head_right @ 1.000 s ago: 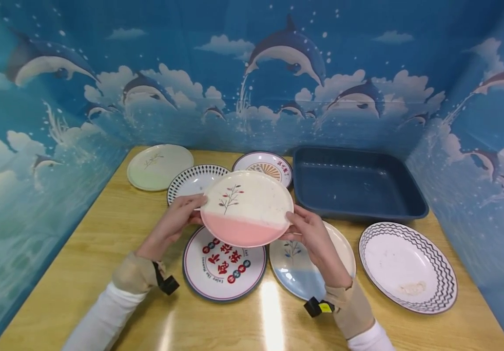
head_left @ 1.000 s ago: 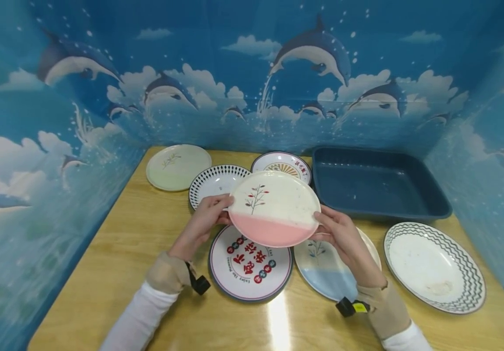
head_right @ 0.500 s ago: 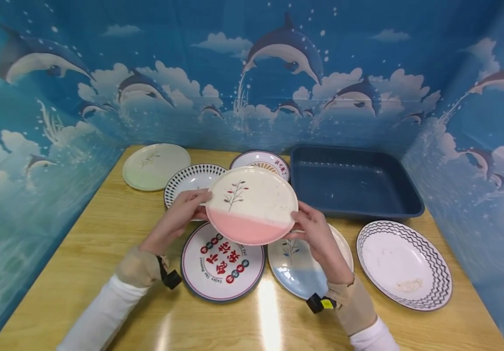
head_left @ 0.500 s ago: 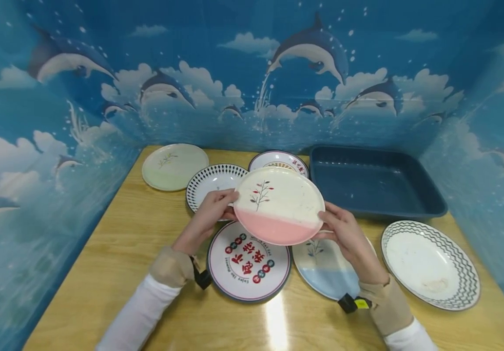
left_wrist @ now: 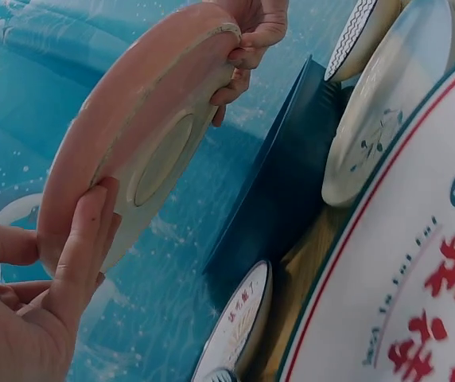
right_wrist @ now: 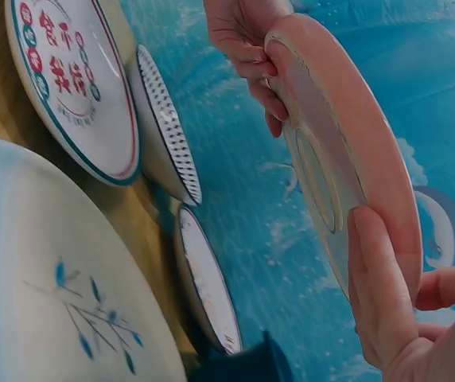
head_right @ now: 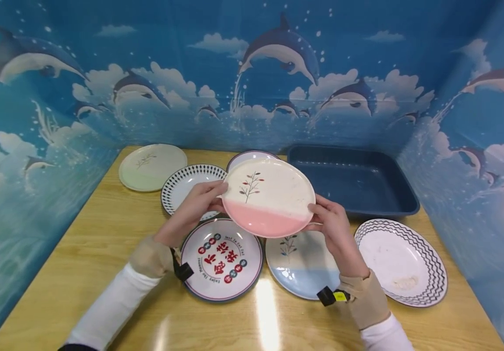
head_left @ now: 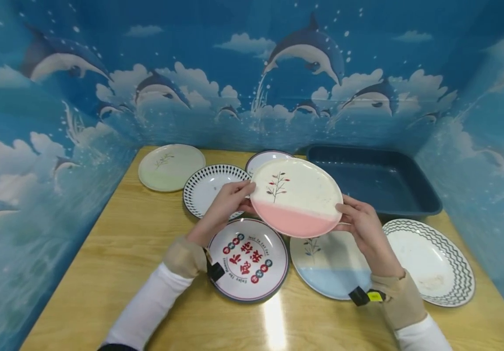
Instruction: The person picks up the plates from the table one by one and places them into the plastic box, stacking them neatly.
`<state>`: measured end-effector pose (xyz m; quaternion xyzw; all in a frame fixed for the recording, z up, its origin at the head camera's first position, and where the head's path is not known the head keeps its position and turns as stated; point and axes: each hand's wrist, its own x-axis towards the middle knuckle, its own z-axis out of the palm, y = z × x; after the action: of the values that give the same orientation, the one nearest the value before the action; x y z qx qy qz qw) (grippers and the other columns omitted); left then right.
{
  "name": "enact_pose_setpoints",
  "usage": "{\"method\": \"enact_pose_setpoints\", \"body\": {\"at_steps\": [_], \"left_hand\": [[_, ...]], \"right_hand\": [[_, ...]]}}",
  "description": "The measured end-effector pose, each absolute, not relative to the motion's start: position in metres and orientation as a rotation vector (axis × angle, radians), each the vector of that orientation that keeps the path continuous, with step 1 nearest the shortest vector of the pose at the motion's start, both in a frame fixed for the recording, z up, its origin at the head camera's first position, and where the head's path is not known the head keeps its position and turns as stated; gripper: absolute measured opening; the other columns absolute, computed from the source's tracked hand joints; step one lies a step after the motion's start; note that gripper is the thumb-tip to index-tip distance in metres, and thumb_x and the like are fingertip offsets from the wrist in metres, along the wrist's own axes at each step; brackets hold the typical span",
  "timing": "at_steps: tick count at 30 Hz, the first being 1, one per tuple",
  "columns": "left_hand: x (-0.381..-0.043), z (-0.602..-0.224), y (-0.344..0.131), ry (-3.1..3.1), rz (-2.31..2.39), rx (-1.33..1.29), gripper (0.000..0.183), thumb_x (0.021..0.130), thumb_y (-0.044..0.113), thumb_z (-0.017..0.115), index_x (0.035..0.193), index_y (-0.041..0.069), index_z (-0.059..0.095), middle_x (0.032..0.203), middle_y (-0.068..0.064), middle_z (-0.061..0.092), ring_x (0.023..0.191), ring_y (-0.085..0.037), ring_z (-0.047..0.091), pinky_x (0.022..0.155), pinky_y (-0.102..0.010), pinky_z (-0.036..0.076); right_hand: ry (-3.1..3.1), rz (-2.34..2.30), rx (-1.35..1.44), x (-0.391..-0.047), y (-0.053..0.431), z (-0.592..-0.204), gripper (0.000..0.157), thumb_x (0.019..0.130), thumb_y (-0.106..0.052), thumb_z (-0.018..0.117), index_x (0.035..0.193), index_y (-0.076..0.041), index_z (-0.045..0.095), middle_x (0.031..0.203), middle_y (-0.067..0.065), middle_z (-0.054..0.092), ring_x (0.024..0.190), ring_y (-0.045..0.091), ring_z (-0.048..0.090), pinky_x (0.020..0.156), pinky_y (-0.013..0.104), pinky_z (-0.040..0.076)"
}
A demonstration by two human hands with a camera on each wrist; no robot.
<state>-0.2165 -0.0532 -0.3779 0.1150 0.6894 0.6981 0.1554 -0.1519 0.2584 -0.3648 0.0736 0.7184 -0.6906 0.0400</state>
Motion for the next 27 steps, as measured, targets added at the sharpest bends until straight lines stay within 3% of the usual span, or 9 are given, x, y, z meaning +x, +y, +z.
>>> {"method": "enact_pose_setpoints", "body": {"at_steps": [5, 10, 15, 20, 27], "left_hand": [[-0.224, -0.373, -0.036, 1.947, 2.01, 0.33, 0.049, 0.111, 0.034, 0.043, 0.14, -0.002, 0.055, 0.108, -0.021, 0.07, 0.078, -0.012, 0.072, 0.08, -0.031, 0.062], [-0.233, -0.373, -0.014, 1.857, 2.033, 0.289, 0.059, 0.111, 0.046, 0.033, 0.144, 0.001, 0.051, 0.121, -0.022, 0.068, 0.087, -0.02, 0.075, 0.084, -0.035, 0.062], [-0.238, -0.383, 0.006, 1.882, 1.976, 0.337, 0.048, 0.111, 0.033, 0.041, 0.147, 0.001, 0.048, 0.128, -0.023, 0.064, 0.106, -0.034, 0.07, 0.092, -0.044, 0.06], [-0.242, -0.393, 0.03, 2.0, 1.861, 0.384, 0.043, 0.108, 0.013, 0.047, 0.148, -0.002, 0.044, 0.134, -0.024, 0.058, 0.122, -0.041, 0.059, 0.093, -0.04, 0.059], [-0.25, -0.402, 0.066, 2.266, 1.584, 0.472, 0.057, 0.104, 0.026, 0.059, 0.153, 0.003, 0.04, 0.15, -0.016, 0.049, 0.133, -0.031, 0.054, 0.105, -0.039, 0.051]], "right_hand": [[2.139, -2.213, 0.213, -0.151, 0.274, -0.358, 0.058, 0.105, -0.007, 0.05, 0.155, 0.009, 0.026, 0.097, -0.012, 0.073, 0.076, 0.006, 0.073, 0.066, 0.025, 0.062], [2.069, -2.318, 0.198, -0.154, 0.295, -0.352, 0.062, 0.105, -0.007, 0.051, 0.155, 0.013, 0.019, 0.096, -0.01, 0.074, 0.075, 0.008, 0.074, 0.064, 0.024, 0.062], [1.991, -2.449, 0.27, -0.163, 0.323, -0.347, 0.066, 0.104, -0.005, 0.052, 0.155, 0.013, 0.015, 0.099, -0.01, 0.071, 0.075, 0.011, 0.074, 0.063, 0.026, 0.062], [1.984, -2.528, 0.41, -0.178, 0.355, -0.344, 0.065, 0.104, -0.005, 0.054, 0.157, 0.008, 0.019, 0.097, -0.006, 0.071, 0.072, 0.013, 0.073, 0.062, 0.027, 0.062], [2.031, -2.447, 0.635, -0.204, 0.392, -0.352, 0.063, 0.104, -0.003, 0.048, 0.159, 0.002, 0.018, 0.081, -0.009, 0.071, 0.065, 0.013, 0.073, 0.061, 0.028, 0.063]]}}
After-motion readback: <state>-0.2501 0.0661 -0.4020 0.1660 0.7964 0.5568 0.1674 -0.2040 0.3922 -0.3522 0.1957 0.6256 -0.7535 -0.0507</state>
